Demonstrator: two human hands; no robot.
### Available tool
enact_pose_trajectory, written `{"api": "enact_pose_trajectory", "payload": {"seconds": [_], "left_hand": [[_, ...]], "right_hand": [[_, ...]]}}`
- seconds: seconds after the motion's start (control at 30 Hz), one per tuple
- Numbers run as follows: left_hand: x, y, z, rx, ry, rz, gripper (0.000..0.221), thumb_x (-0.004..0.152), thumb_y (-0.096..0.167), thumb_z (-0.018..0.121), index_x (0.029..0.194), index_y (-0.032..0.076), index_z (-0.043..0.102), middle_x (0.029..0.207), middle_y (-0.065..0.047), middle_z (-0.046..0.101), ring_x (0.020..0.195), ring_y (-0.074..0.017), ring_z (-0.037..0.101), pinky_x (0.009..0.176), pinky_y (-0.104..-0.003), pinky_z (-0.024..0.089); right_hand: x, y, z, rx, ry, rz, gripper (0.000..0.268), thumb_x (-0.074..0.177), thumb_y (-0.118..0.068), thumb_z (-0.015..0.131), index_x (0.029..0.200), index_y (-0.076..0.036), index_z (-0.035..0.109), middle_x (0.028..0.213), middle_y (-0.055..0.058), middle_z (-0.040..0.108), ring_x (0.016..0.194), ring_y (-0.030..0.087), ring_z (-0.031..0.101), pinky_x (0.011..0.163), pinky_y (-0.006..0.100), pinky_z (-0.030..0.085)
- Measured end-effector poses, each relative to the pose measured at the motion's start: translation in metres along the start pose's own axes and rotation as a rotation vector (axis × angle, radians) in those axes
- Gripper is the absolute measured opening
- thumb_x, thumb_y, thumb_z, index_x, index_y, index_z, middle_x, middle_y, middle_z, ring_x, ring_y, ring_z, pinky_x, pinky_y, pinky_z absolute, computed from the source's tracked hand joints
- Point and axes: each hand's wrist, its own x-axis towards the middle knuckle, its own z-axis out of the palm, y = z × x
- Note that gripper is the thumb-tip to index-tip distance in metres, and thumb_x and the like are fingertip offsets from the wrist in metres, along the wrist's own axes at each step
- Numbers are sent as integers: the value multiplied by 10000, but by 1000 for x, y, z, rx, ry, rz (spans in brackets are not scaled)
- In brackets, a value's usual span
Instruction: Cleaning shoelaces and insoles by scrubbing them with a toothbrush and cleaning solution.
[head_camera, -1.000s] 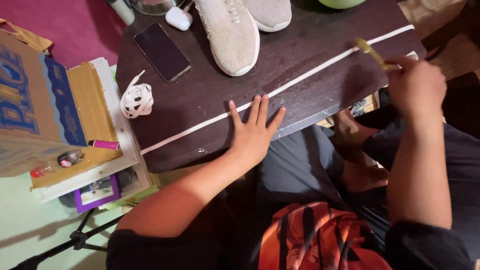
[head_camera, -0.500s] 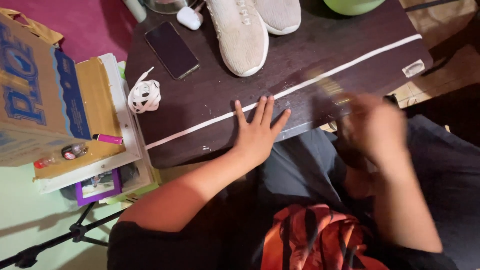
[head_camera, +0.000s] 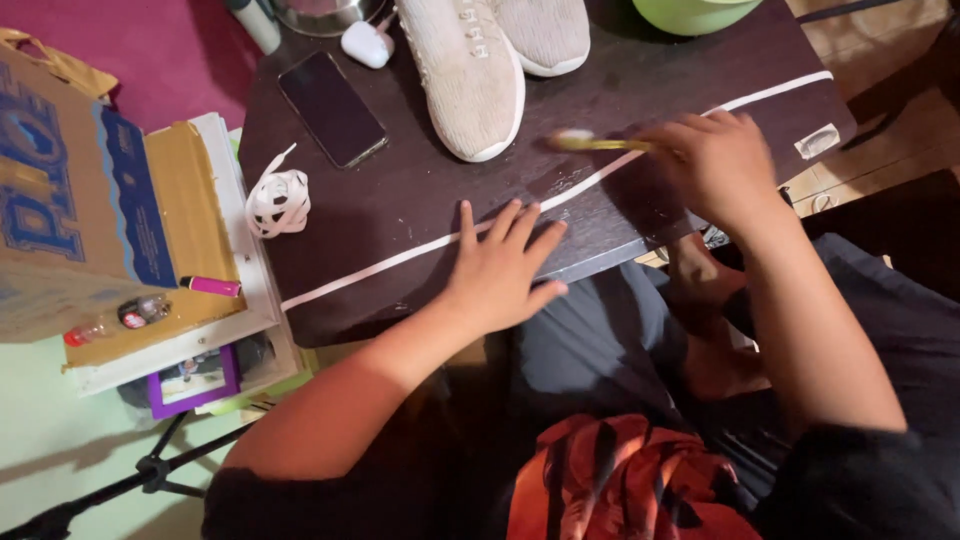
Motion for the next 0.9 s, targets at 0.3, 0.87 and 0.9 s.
{"api": "enact_pose_trajectory", "payload": {"seconds": [0.3,0.87,0.9], "left_hand": [[10,-57,41,64,391,-38,71,926,281,615,918,210,619,854,9,516,918,-223,554,793,-416,444],[-92,4,-167,-552,-357,-11,319,1087,354,404,896,158,568,745,-34,609,705,-229,632,714,-382,444],[-109,-3,-181,-668,-341,26,367,1078,363,393,930,150,652,830,32,725,736,-112,701,740,-296,521]], "right_hand": [[50,25,74,-103,191,-70,191,963,-359,741,1151,-332,757,1205,-46,647,1188,231,553,958,458,413],[-157,60,-142,738,-6,46,202,1105,-189,551,1004,-134,717,847,-8,646,735,121,554,719,305,456],[-171,79,-159,786,-3,-37,196,1092,-185,552,992,-137,714,839,-10,644,728,121,555,713,307,456]]}}
